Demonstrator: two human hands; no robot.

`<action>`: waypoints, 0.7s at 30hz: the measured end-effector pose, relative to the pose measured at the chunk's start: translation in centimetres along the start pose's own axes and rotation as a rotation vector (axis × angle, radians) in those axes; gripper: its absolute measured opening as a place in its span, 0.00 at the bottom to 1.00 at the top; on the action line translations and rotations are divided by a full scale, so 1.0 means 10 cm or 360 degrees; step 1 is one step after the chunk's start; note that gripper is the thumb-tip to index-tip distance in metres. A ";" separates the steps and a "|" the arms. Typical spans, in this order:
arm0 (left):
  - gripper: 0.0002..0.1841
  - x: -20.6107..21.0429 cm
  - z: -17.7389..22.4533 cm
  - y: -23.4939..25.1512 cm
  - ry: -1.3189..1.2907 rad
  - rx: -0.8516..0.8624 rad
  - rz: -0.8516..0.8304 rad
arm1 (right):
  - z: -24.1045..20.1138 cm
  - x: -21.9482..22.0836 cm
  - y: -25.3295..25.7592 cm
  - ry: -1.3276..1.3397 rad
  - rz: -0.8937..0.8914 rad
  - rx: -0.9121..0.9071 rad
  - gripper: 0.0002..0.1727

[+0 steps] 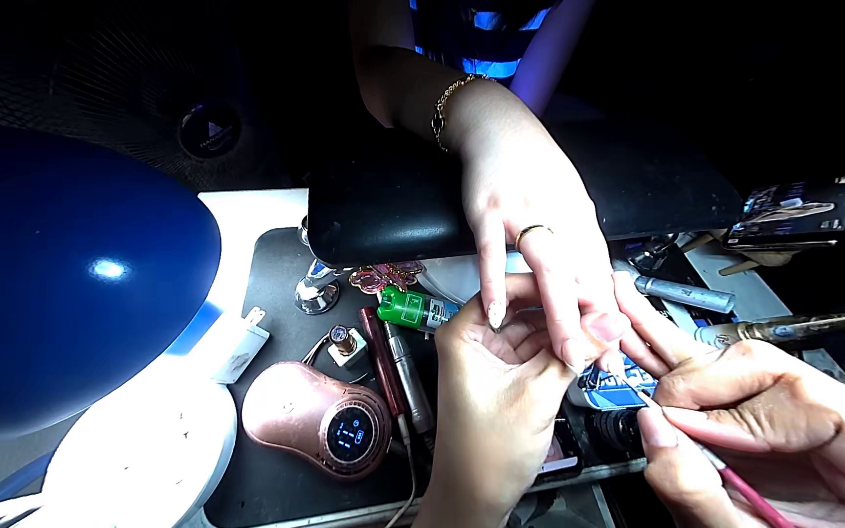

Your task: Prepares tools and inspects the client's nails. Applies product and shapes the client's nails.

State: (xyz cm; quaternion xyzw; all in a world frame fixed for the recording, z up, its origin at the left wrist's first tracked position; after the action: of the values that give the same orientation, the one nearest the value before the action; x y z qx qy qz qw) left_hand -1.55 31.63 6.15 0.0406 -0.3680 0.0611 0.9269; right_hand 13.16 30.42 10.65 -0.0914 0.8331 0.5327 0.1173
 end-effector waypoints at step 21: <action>0.10 -0.12 -0.03 -0.04 -0.0128 -0.0185 -0.0011 | -0.06 -0.70 -0.02 0.0095 0.0279 0.0088 0.01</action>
State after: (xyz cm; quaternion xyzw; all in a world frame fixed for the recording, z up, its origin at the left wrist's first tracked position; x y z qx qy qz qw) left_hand -2.15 31.17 5.05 -0.0095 -0.4078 0.0348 0.9124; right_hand 19.80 30.02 12.74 -0.0305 0.8555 0.5147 0.0479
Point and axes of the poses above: each hand's wrist, its own y-axis towards the middle knuckle, its own x-axis out of the palm, z = x × y, the point moved 7 cm from there along y, towards the middle knuckle, and after that the axes turned 11 degrees about -x, right-handed, at the moved point
